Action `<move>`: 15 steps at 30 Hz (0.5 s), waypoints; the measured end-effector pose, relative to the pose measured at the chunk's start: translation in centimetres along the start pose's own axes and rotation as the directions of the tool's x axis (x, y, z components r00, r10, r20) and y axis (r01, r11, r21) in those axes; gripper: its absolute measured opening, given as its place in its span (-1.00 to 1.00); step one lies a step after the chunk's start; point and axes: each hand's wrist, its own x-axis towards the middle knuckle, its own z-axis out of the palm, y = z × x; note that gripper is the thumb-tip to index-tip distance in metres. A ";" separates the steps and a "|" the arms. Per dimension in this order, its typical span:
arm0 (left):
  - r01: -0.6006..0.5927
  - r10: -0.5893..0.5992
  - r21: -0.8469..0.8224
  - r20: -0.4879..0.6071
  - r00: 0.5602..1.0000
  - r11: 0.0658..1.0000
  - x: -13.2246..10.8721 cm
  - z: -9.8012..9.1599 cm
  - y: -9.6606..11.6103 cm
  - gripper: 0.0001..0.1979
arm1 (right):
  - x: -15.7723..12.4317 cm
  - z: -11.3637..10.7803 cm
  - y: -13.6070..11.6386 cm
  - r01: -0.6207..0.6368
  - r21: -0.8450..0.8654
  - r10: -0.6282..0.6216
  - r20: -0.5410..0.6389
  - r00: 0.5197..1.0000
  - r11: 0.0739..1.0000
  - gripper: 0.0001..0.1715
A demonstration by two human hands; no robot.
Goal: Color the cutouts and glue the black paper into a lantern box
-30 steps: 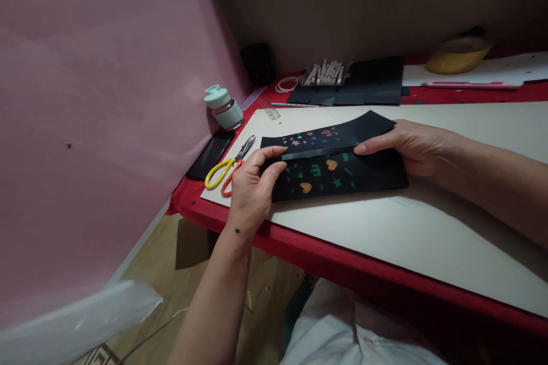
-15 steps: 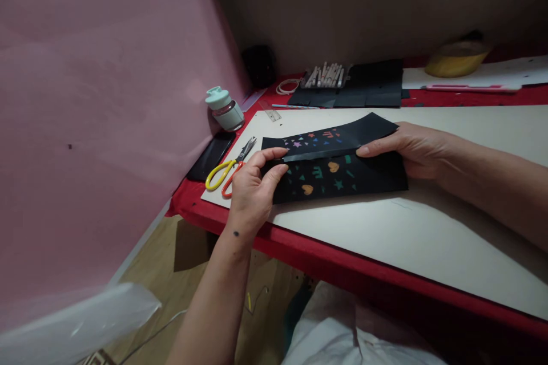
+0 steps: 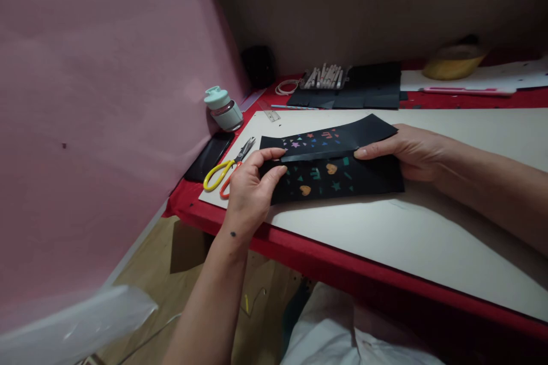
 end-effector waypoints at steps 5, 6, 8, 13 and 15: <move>0.005 -0.004 0.027 -0.036 0.999 1.000 0.1 0.1 0.1 -0.75 | 0.2 -0.1 0.1 0.021 0.026 -0.021 0.008 1.000 0.999 -0.65; -0.004 0.007 0.047 -0.049 0.999 0.999 0.1 0.1 0.2 -0.75 | 0.2 -0.1 0.1 0.017 0.033 -0.017 0.016 1.000 0.999 -0.66; -0.021 0.027 0.075 -0.071 0.997 0.997 0.1 0.1 0.2 -0.76 | 0.2 -0.1 0.2 0.011 0.047 -0.013 0.037 0.999 0.999 -0.68; -0.018 0.022 0.056 -0.073 0.997 0.998 0.1 0.1 0.0 -0.75 | 0.3 0.0 0.2 0.020 0.074 -0.024 0.053 0.998 0.997 -0.72; 0.001 0.004 0.053 -0.092 0.996 0.999 0.2 0.0 -0.1 -0.75 | 0.4 -0.2 0.2 0.018 0.077 -0.022 0.052 0.998 0.997 -0.75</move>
